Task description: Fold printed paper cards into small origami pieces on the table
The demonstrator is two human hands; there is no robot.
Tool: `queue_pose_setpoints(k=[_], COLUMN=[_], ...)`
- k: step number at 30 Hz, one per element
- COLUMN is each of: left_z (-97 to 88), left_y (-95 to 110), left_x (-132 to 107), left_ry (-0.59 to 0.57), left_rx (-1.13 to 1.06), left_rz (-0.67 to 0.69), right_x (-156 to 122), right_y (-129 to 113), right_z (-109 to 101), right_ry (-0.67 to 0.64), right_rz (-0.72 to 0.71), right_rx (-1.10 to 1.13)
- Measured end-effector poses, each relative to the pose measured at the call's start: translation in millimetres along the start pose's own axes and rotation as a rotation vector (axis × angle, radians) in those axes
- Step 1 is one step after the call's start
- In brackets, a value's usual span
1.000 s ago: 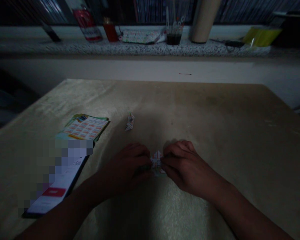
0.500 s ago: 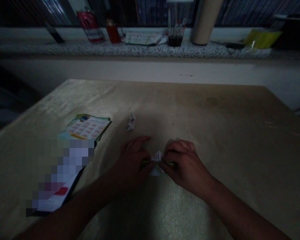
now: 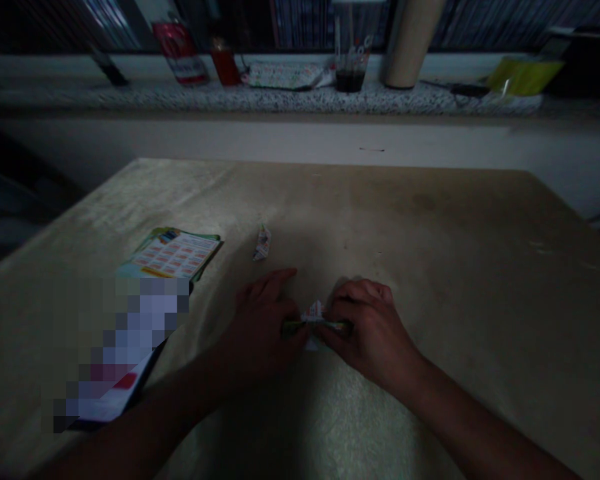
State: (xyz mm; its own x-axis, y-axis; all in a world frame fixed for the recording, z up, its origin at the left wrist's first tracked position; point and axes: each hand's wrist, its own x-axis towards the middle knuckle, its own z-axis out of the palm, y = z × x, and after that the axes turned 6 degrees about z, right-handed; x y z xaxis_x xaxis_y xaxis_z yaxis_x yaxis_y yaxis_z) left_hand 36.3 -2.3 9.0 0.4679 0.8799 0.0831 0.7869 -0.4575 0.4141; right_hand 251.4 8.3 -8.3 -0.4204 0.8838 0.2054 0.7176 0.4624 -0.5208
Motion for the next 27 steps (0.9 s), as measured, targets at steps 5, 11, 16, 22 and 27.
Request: queue_pose_setpoints(k=[5,11,16,22,27], left_z=[-3.1,-15.3,-23.5,-24.5,-15.5], left_y=[-4,-11,-18,-19,-18], left_x=[1,1,-1,-2,-4], left_ry=[-0.022,-0.087,-0.124,-0.155,-0.068], left_rx=[-0.013,-0.016,-0.033,-0.068,-0.108], left_rz=[0.000,-0.052,-0.109,-0.108,-0.040], right_x=[0,-8,-12,-13,-14], right_y=[0,15,27,23,7], right_z=[-4,-15,-21,-21,-13], right_ry=[-0.026,-0.102,-0.118,-0.129,-0.068], right_rz=[0.033,-0.013,-0.011,-0.034,0.007], right_rx=[-0.017,-0.050,-0.059,-0.035,0.033])
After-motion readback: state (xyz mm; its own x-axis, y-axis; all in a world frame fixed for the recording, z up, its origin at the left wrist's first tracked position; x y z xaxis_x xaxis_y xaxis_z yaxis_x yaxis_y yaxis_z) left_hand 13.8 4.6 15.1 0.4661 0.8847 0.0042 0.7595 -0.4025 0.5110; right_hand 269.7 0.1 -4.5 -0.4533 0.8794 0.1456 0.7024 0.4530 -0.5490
